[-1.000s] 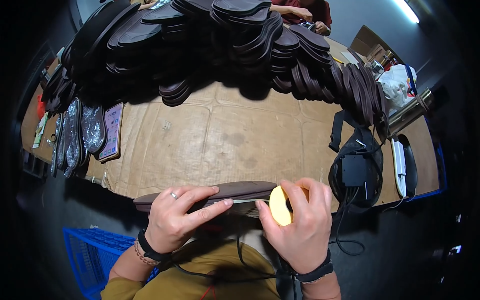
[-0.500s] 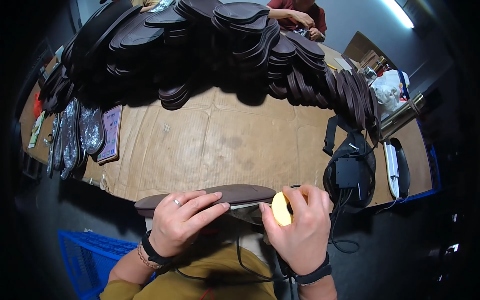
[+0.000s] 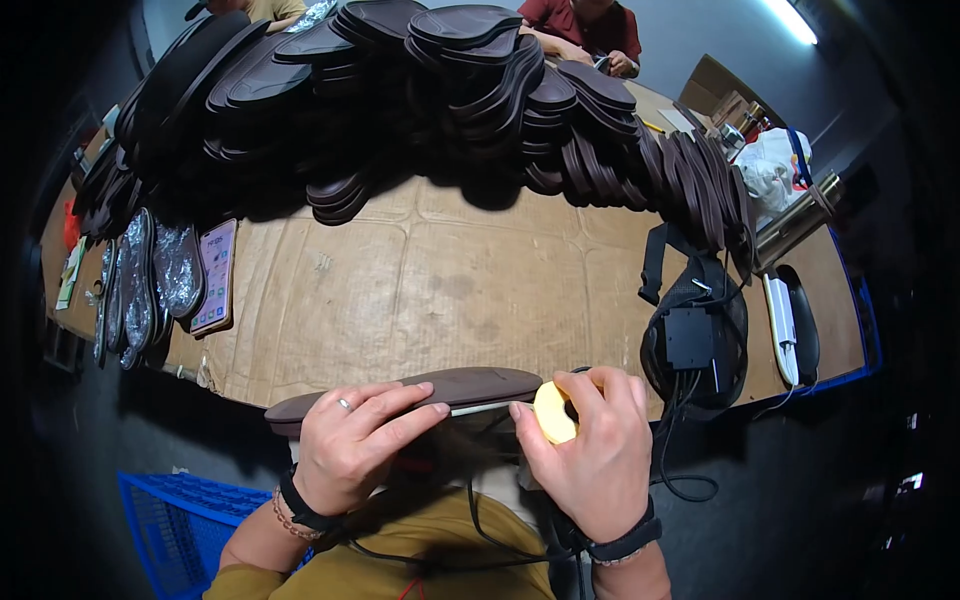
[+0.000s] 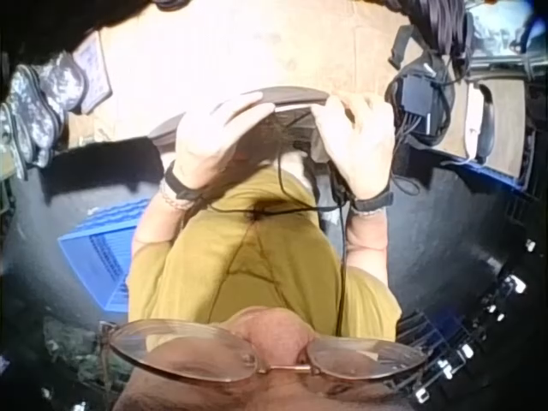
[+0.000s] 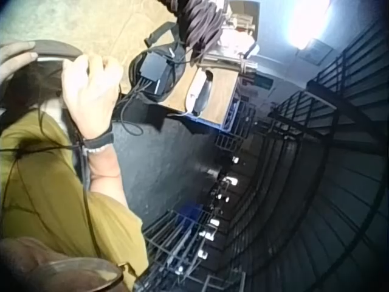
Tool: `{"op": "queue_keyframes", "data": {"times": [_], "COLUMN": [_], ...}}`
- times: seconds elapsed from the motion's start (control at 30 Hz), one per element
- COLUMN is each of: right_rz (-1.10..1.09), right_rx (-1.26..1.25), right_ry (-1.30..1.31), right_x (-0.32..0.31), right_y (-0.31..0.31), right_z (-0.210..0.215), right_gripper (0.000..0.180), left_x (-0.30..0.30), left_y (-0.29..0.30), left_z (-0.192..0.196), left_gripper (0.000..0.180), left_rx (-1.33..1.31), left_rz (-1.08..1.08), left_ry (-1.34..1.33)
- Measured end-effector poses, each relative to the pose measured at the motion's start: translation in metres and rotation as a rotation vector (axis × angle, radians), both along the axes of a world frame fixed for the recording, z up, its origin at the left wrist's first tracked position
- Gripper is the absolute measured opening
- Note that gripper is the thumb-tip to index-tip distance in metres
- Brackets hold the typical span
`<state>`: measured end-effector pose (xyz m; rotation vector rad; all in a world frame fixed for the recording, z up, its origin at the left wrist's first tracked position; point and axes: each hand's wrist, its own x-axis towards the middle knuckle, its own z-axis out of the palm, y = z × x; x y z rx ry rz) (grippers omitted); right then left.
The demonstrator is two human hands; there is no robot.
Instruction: The recorder is applying a protective plastic film to shoe insoles and then applying adhesive tape to the edges.
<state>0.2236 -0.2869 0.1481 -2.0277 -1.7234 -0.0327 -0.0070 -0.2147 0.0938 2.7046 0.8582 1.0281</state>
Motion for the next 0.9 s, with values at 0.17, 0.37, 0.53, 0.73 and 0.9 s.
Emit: {"op": "queue_keyframes", "data": {"times": [0.17, 0.37, 0.53, 0.73, 0.9], "right_rz": [0.008, 0.015, 0.012, 0.052, 0.020], "right_rx": [-0.009, -0.021, -0.021, -0.019, -0.053], "right_ry": [0.016, 0.076, 0.109, 0.110, 0.252], "right_x": [0.002, 0.007, 0.010, 0.016, 0.017], "right_y": [-0.001, 0.002, 0.005, 0.008, 0.008], "right_z": [-0.003, -0.005, -0.005, -0.007, -0.005], "right_gripper": [0.035, 0.034, 0.034, 0.035, 0.036], "left_x": [0.001, -0.001, -0.001, -0.003, -0.003], "left_y": [0.001, 0.004, 0.010, 0.013, 0.013], "left_z": [-0.001, 0.004, 0.011, 0.011, 0.011], "left_gripper": [0.040, 0.044, 0.047, 0.048, 0.049], "left_rx": [-0.008, -0.084, -0.099, -0.064, -0.080], "left_rz": [0.001, -0.030, -0.064, -0.092, -0.082], "left_ry": [-0.018, -0.029, 0.001, 0.074, 0.089]}}
